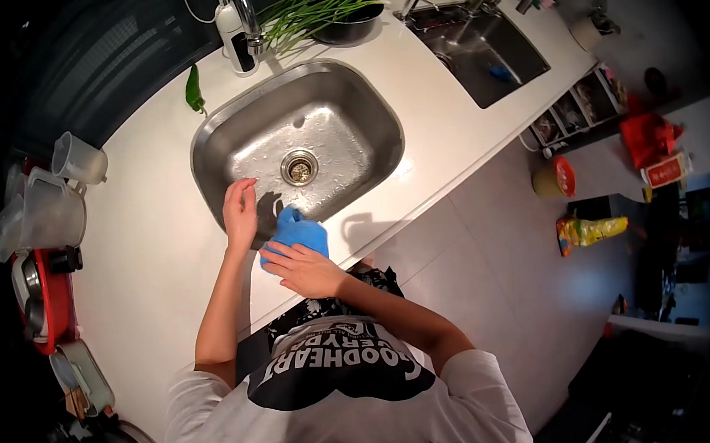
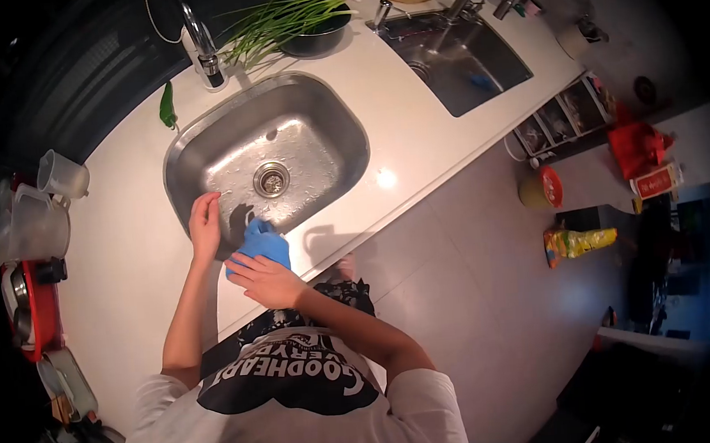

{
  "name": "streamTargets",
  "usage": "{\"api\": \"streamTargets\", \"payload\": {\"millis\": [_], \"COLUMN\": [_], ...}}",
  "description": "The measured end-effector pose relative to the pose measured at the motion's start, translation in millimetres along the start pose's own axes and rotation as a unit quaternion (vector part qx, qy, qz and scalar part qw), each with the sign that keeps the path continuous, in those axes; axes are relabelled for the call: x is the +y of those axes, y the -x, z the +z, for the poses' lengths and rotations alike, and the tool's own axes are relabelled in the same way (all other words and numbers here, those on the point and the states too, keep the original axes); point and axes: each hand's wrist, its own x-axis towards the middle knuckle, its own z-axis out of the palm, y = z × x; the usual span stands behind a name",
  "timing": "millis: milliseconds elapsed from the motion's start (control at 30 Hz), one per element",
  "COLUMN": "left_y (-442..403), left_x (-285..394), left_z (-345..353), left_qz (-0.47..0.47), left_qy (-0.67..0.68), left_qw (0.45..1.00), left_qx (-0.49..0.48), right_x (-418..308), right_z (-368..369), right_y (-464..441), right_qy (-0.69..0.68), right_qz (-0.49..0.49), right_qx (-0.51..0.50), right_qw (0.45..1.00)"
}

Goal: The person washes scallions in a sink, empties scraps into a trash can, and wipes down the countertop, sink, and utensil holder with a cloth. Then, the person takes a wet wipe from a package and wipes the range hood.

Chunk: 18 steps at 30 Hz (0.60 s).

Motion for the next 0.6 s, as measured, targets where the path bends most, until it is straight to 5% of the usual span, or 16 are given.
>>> {"api": "streamTargets", "payload": {"millis": [300, 367, 467, 600], "left_y": [10.5, 7.5, 2.3, -10.5], "left_x": [14.9, 28.1, 29.5, 40.4], "left_z": [36.2, 65.5, 119.0, 196.9], "left_qz": [-0.094, -0.110, -0.147, -0.084], "left_qy": [0.000, -0.003, 0.028, 0.057], "left_qw": [0.995, 0.992, 0.987, 0.994], "left_qx": [0.046, 0.063, 0.057, 0.029], "right_x": [125.9, 164.8, 234.5, 321.8], "right_z": [-65.2, -130.7, -164.7, -215.9], "right_y": [97.6, 125.0, 168.5, 208.9], "right_qy": [0.132, 0.041, 0.089, 0.153], "right_qz": [0.108, 0.162, 0.159, 0.168], "right_qx": [-0.033, -0.058, -0.016, 0.068], "right_qw": [0.985, 0.984, 0.983, 0.971]}}
